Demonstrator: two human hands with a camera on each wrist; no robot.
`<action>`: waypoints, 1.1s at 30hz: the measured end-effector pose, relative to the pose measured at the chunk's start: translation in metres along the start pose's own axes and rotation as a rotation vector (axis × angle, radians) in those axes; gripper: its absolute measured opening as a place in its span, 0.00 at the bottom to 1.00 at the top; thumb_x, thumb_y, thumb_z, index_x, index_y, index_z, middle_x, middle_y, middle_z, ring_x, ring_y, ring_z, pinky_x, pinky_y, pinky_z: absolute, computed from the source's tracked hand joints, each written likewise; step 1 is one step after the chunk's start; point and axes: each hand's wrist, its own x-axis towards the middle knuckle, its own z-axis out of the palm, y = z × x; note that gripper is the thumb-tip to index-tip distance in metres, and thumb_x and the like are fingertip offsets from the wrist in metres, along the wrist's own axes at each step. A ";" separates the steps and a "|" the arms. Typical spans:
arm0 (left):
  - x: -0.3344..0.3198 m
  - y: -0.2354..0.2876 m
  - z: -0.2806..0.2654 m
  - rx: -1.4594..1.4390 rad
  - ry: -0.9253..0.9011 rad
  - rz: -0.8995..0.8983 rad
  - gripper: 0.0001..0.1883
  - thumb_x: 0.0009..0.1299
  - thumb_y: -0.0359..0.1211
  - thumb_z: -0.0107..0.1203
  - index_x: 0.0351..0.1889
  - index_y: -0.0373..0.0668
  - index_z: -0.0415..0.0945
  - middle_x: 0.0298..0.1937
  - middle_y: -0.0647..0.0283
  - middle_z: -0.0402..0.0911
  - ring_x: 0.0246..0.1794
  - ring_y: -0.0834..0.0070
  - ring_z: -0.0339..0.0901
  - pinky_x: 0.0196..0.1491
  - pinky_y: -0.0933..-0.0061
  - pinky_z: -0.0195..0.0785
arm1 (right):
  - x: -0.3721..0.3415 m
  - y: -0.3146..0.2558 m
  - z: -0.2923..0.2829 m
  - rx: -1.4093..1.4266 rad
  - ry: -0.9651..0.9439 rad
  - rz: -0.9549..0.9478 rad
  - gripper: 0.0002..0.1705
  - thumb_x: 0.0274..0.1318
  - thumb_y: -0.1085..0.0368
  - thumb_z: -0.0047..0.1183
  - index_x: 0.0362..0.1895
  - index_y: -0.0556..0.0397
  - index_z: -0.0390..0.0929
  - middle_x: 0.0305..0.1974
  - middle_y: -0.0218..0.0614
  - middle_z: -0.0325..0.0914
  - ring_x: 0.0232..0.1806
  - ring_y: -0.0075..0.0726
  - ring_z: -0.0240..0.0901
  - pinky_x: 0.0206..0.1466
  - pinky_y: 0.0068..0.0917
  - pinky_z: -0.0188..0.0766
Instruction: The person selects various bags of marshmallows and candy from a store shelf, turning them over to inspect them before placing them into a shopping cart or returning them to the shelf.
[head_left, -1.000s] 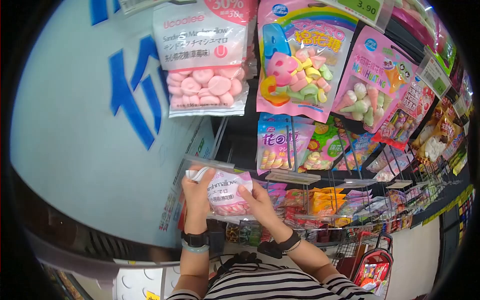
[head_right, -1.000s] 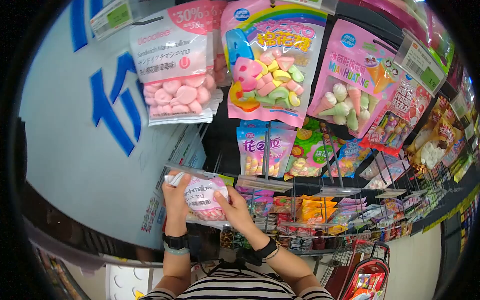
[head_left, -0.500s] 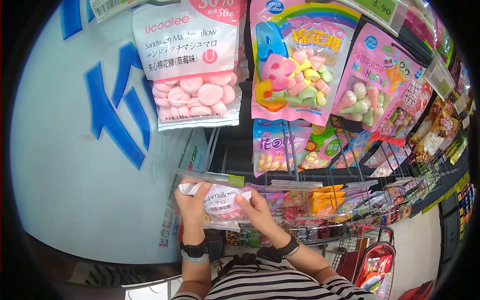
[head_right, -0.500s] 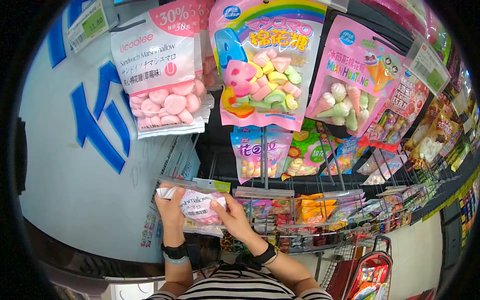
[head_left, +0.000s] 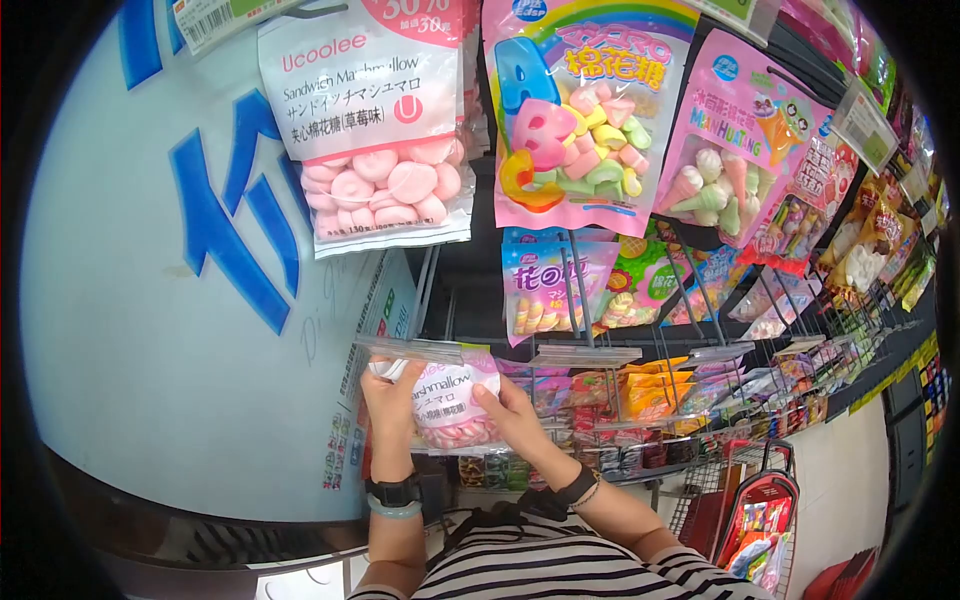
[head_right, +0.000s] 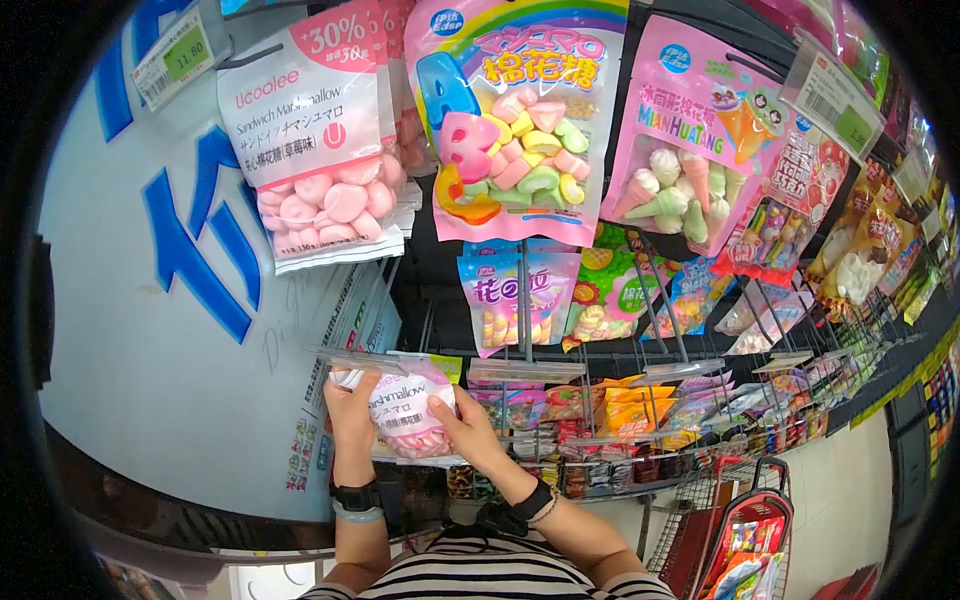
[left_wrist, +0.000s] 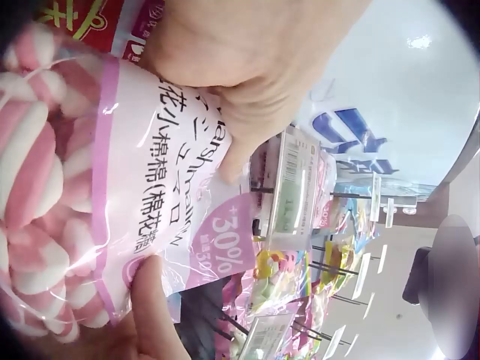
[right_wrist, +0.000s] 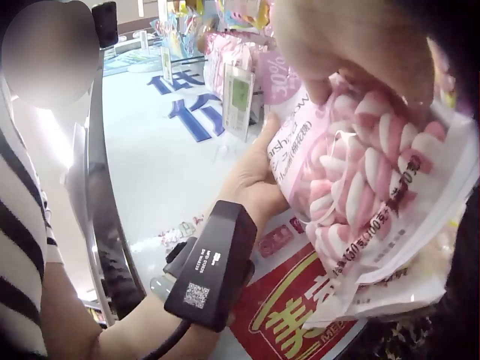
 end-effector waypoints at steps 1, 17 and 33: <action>0.000 0.000 0.000 0.000 -0.002 0.001 0.12 0.58 0.20 0.57 0.39 0.37 0.70 0.34 0.64 0.76 0.32 0.80 0.74 0.36 0.78 0.69 | 0.001 0.001 0.000 0.010 0.007 0.006 0.21 0.62 0.56 0.48 0.50 0.60 0.69 0.40 0.32 0.74 0.40 0.19 0.66 0.45 0.20 0.64; 0.034 0.024 0.005 -0.007 -0.260 0.209 0.08 0.56 0.21 0.57 0.33 0.34 0.74 0.33 0.63 0.74 0.32 0.79 0.73 0.36 0.80 0.67 | 0.023 -0.017 0.004 -0.009 0.018 -0.074 0.20 0.62 0.55 0.47 0.47 0.61 0.69 0.37 0.32 0.74 0.38 0.19 0.65 0.42 0.20 0.64; 0.044 0.040 0.017 -0.108 -0.239 -0.130 0.17 0.58 0.23 0.58 0.47 0.36 0.71 0.32 0.67 0.74 0.33 0.83 0.71 0.39 0.86 0.65 | 0.024 -0.017 0.011 0.093 0.082 -0.048 0.20 0.63 0.57 0.46 0.48 0.62 0.70 0.41 0.32 0.74 0.42 0.20 0.66 0.48 0.21 0.63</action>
